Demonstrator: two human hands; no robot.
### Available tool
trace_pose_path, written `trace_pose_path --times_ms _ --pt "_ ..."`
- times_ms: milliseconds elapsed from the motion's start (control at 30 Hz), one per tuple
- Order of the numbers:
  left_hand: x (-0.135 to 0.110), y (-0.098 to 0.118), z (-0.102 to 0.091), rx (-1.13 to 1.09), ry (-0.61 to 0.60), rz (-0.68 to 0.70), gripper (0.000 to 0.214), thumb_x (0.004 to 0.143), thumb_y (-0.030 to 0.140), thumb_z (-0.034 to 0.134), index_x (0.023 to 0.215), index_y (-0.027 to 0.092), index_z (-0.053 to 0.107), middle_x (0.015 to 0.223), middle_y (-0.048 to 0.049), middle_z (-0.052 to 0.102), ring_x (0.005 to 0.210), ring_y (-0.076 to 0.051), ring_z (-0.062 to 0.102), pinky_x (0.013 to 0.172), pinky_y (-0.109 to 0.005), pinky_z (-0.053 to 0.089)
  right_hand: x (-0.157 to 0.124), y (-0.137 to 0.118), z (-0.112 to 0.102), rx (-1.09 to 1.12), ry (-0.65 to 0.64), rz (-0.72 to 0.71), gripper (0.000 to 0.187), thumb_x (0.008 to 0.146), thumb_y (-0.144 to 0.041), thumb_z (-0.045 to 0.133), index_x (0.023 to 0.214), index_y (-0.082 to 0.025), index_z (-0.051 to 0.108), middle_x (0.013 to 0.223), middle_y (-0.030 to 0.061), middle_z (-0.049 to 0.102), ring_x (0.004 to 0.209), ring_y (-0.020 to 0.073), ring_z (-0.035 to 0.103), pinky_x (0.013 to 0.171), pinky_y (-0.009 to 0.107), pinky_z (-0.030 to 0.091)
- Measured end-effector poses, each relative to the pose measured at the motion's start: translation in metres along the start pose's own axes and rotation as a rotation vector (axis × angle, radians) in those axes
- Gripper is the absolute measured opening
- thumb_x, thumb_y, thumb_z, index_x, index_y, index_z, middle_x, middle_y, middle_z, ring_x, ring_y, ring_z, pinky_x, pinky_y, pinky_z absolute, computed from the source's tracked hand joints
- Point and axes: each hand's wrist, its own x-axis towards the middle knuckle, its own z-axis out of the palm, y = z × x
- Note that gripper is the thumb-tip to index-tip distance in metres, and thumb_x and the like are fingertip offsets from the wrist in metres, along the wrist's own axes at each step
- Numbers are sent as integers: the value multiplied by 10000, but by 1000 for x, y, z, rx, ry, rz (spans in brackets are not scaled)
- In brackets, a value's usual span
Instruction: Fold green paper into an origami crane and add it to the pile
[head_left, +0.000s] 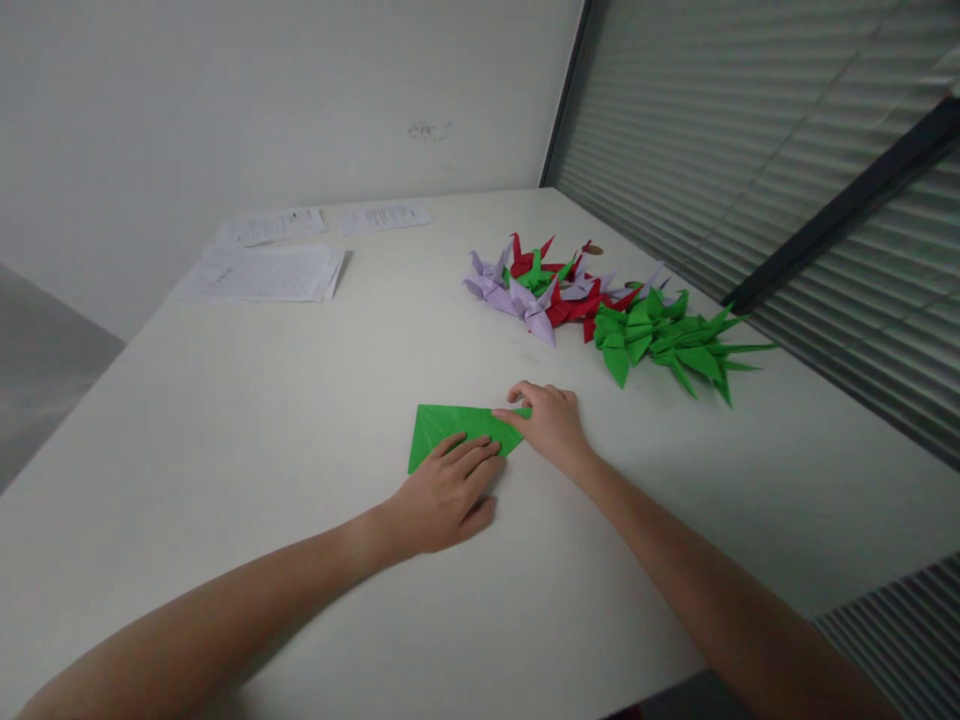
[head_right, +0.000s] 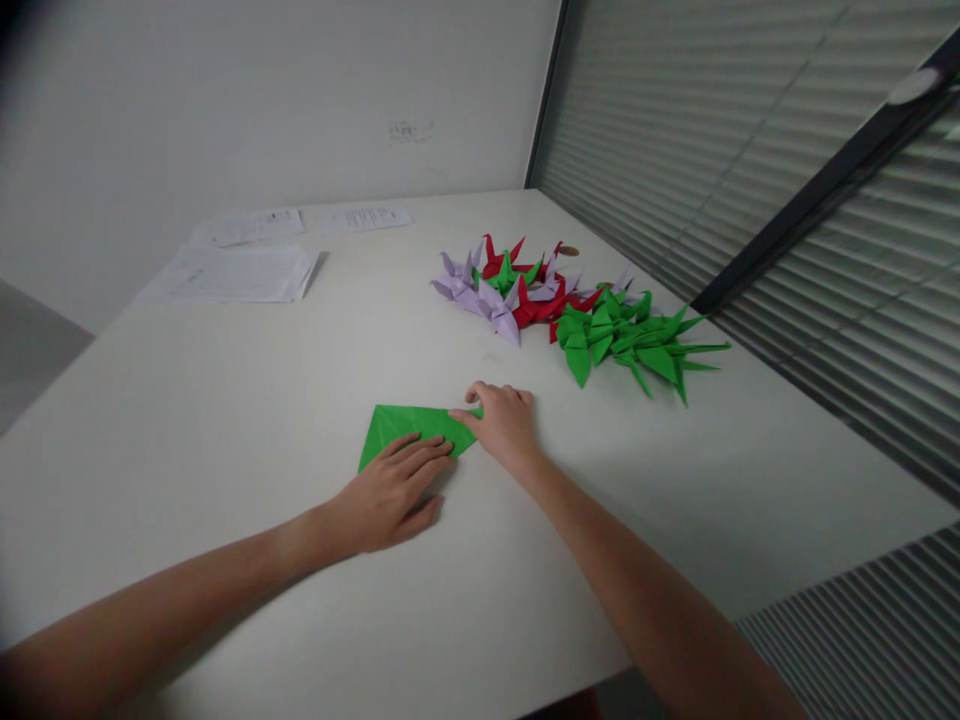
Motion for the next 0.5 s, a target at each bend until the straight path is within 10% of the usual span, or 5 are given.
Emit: trace_pose_path --times_ms 500 --pt "0 -1 0 11 -47 -27 596 972 466 440 1454 124 364 1520 -190 385 1435 -308 332 1162 -529 284 0 0 1 -33 5 0 303 897 -531 556 863 -236 621 762 31 685 794 228 614 757 353 297"
